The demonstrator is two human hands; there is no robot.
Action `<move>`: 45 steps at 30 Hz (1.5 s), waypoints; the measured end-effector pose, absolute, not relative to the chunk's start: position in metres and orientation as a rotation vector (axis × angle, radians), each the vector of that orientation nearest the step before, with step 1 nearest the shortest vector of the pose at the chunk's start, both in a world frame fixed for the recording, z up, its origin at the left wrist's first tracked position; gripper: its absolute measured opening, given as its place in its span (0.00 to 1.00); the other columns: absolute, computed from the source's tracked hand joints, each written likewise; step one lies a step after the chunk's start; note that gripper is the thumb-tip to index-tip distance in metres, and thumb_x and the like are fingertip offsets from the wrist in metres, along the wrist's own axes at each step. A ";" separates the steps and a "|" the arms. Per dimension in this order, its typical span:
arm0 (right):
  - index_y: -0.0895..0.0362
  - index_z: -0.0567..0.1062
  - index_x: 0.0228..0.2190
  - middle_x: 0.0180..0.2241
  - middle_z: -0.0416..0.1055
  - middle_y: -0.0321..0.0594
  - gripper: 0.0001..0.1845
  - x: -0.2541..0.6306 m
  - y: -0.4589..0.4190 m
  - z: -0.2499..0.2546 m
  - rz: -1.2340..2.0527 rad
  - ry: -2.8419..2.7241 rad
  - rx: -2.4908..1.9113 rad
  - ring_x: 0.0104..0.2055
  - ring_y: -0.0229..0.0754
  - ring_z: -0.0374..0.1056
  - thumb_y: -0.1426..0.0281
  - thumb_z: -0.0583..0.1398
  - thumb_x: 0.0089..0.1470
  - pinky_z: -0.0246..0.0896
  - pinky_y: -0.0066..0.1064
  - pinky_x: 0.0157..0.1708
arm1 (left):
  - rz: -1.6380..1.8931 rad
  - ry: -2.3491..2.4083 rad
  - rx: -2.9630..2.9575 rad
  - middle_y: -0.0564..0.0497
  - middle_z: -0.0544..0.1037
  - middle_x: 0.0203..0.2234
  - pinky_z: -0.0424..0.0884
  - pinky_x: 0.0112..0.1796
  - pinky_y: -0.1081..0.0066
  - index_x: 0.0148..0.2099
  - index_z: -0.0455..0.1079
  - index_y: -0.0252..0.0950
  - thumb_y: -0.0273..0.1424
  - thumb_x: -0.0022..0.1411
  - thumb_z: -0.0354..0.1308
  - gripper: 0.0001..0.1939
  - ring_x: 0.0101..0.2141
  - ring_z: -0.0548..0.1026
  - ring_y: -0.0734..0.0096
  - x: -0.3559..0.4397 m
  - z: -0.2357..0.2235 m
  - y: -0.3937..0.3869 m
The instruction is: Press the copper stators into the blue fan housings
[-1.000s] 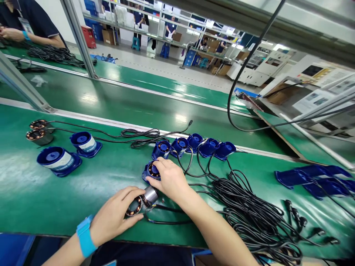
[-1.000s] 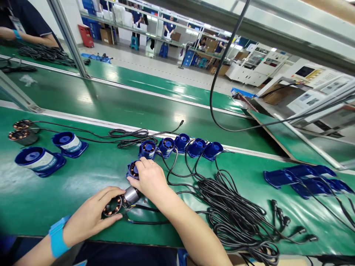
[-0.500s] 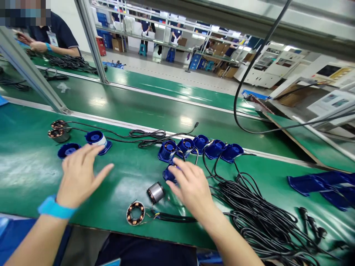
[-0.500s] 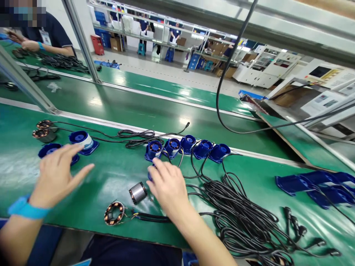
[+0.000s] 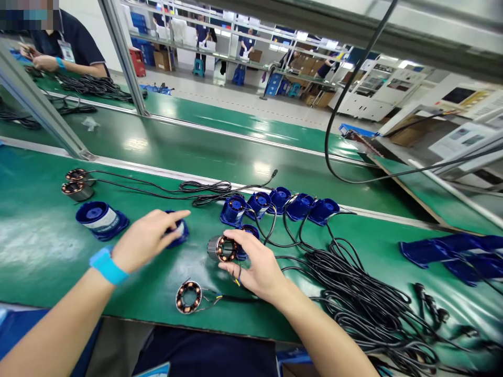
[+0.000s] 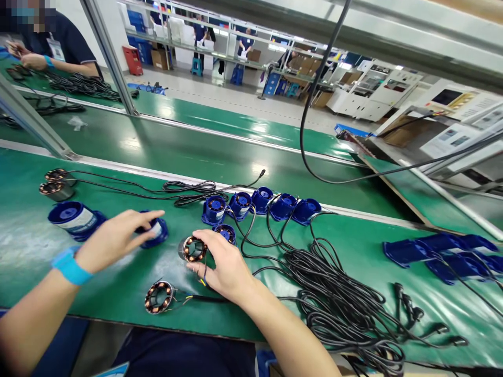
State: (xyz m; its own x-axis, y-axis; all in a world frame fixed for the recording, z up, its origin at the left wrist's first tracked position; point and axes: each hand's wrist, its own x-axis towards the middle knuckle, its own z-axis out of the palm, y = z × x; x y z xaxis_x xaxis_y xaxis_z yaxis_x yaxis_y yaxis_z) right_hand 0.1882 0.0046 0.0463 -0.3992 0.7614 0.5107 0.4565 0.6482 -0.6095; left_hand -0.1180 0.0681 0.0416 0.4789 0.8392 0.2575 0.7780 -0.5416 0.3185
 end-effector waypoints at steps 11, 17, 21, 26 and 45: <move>0.54 0.64 0.65 0.61 0.70 0.47 0.33 0.182 0.018 0.064 0.491 -2.164 -0.922 0.64 0.43 0.67 0.62 0.65 0.63 0.63 0.36 0.65 | 0.631 1.060 2.270 0.43 0.62 0.68 0.70 0.63 0.52 0.75 0.39 0.51 0.43 0.58 0.70 0.54 0.65 0.67 0.51 -0.060 0.013 0.038; 0.63 0.64 0.64 0.60 0.70 0.52 0.33 0.175 0.008 0.086 0.468 -2.440 -1.068 0.58 0.49 0.72 0.76 0.64 0.59 0.71 0.38 0.56 | 0.758 1.164 2.090 0.44 0.71 0.62 0.72 0.59 0.51 0.75 0.36 0.51 0.42 0.51 0.75 0.62 0.60 0.72 0.51 -0.036 0.004 0.025; 0.61 0.66 0.62 0.57 0.73 0.50 0.30 0.177 0.005 0.101 0.401 -2.513 -1.166 0.53 0.49 0.75 0.76 0.64 0.59 0.73 0.38 0.51 | 0.757 1.182 2.065 0.46 0.75 0.53 0.73 0.56 0.52 0.75 0.36 0.50 0.45 0.51 0.75 0.63 0.55 0.76 0.52 -0.033 0.007 0.027; 0.57 0.70 0.60 0.54 0.76 0.43 0.26 0.186 0.016 0.119 0.474 -2.625 -1.117 0.53 0.48 0.75 0.76 0.64 0.61 0.72 0.37 0.52 | 0.719 1.163 2.045 0.48 0.75 0.52 0.74 0.54 0.54 0.75 0.35 0.52 0.41 0.51 0.75 0.63 0.50 0.77 0.55 -0.035 0.007 0.029; 0.56 0.52 0.71 0.70 0.56 0.47 0.38 0.207 0.020 0.105 0.828 -2.597 -1.009 0.72 0.45 0.54 0.77 0.57 0.64 0.49 0.50 0.72 | 0.695 1.183 2.065 0.51 0.74 0.53 0.72 0.57 0.55 0.75 0.34 0.54 0.39 0.50 0.76 0.64 0.53 0.75 0.56 -0.033 0.009 0.026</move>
